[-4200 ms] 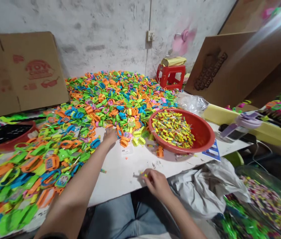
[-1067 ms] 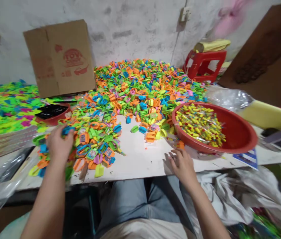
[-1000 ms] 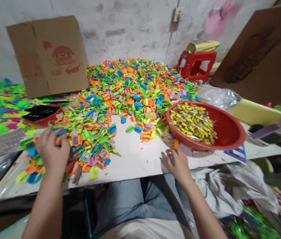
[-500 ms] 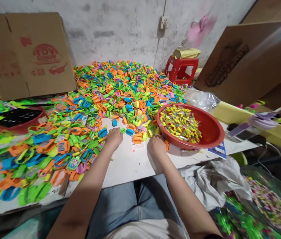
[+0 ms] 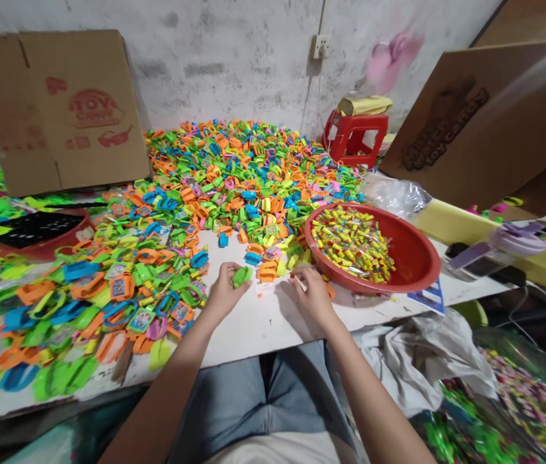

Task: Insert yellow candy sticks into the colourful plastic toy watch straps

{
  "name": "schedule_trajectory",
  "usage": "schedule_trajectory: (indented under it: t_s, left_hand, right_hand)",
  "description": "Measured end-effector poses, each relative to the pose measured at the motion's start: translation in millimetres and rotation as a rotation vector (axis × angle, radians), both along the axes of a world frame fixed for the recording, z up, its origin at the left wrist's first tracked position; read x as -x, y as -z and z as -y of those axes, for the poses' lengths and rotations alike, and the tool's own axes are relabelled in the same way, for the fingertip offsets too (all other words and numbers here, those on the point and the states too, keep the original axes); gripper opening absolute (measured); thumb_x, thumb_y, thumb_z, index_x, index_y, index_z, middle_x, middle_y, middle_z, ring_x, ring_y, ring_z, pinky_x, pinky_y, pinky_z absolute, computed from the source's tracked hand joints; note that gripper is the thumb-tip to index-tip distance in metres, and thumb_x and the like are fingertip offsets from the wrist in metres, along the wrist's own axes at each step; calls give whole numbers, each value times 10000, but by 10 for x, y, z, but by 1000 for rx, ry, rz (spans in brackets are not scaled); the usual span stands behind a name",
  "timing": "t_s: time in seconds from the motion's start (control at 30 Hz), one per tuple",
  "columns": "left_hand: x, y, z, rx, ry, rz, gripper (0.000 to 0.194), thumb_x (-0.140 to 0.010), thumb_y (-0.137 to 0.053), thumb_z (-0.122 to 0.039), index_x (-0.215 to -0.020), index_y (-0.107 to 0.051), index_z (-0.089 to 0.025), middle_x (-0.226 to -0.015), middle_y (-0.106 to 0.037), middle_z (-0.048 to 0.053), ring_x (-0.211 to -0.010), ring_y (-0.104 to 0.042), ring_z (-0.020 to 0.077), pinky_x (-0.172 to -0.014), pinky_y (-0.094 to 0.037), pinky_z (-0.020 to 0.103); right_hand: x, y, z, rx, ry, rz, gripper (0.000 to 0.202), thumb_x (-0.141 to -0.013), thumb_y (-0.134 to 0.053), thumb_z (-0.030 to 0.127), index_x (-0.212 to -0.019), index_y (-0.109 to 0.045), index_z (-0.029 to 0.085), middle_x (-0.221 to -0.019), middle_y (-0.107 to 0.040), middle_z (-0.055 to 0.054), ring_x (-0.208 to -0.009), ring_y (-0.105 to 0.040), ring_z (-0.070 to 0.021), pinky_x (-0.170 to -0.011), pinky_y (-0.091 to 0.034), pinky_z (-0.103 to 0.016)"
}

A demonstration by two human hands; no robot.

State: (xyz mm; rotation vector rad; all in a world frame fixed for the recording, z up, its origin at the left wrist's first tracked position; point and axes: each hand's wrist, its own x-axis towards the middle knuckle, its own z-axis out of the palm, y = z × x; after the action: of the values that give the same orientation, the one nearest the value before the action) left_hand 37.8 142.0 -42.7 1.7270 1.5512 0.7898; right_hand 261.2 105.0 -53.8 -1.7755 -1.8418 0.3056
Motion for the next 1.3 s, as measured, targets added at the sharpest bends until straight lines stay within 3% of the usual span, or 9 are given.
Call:
schedule_trajectory:
  t_s: [0.13, 0.23, 0.37, 0.53, 0.8, 1.0, 1.3]
  left_hand:
    - [85, -176, 640, 257, 176, 562, 485, -764, -661, -319, -1215, -495, -253, -1262, -618, 70, -1085, -621, 173, -898, -487, 292]
    - [110, -270, 930, 368, 187, 688, 509, -705, -724, -291, -1181, -550, -241, -1233, -637, 63, -1108, -603, 191, -920, -482, 285]
    - [95, -365, 1092, 342, 142, 629, 491, -709, -719, -295, -1167, -551, -233, -1151, -672, 49, -1039, -636, 191, -876, -514, 287]
    - [84, -482, 1162, 161, 128, 388, 389, -728, -708, -283, -1100, -600, -247, -1192, -659, 33, -1132, -595, 194, -988, -469, 318]
    - [119, -534, 1231, 5, 86, 220, 364, -726, -714, -315, -1082, -649, -277, -1145, -687, 13, -1134, -603, 205, -1008, -471, 338]
    - [142, -556, 1257, -53, 87, 165, 352, -730, -714, -326, -1076, -660, -290, -1127, -696, 11, -1109, -617, 203, -1004, -475, 341]
    - [156, -574, 1265, -97, 88, 138, 357, -721, -715, -310, -1076, -675, -290, -1113, -704, 18, -1084, -630, 215, -1000, -488, 369]
  right_hand:
    - [223, -95, 324, -84, -216, -565, 194, -973, -422, 338, -1057, -519, 192, -906, -670, -60, -828, -658, -173, -713, -524, -288]
    - [411, -198, 588, -52, -362, -796, 198, -931, -535, 384, -994, -599, 208, -882, -679, -37, -798, -651, -165, -731, -518, -288]
    - [565, -288, 841, -23, -404, -821, 201, -947, -514, 356, -1064, -596, 215, -1008, -665, -55, -949, -629, -169, -826, -503, -296]
    - [590, -315, 983, -111, -342, -797, 116, -946, -509, 297, -1028, -524, 217, -925, -630, -42, -856, -623, -152, -745, -512, -270]
    - [654, -421, 1022, -353, -346, -591, 114, -921, -504, 150, -1011, -502, 221, -937, -627, -56, -892, -621, -171, -759, -518, -308]
    - [666, -422, 1060, -415, -376, -438, 150, -905, -505, 106, -997, -502, 224, -976, -628, -71, -915, -619, -180, -746, -523, -316]
    - [679, -467, 1074, -429, -369, -425, 151, -904, -499, 112, -997, -512, 230, -970, -660, -75, -897, -645, -193, -735, -530, -334]
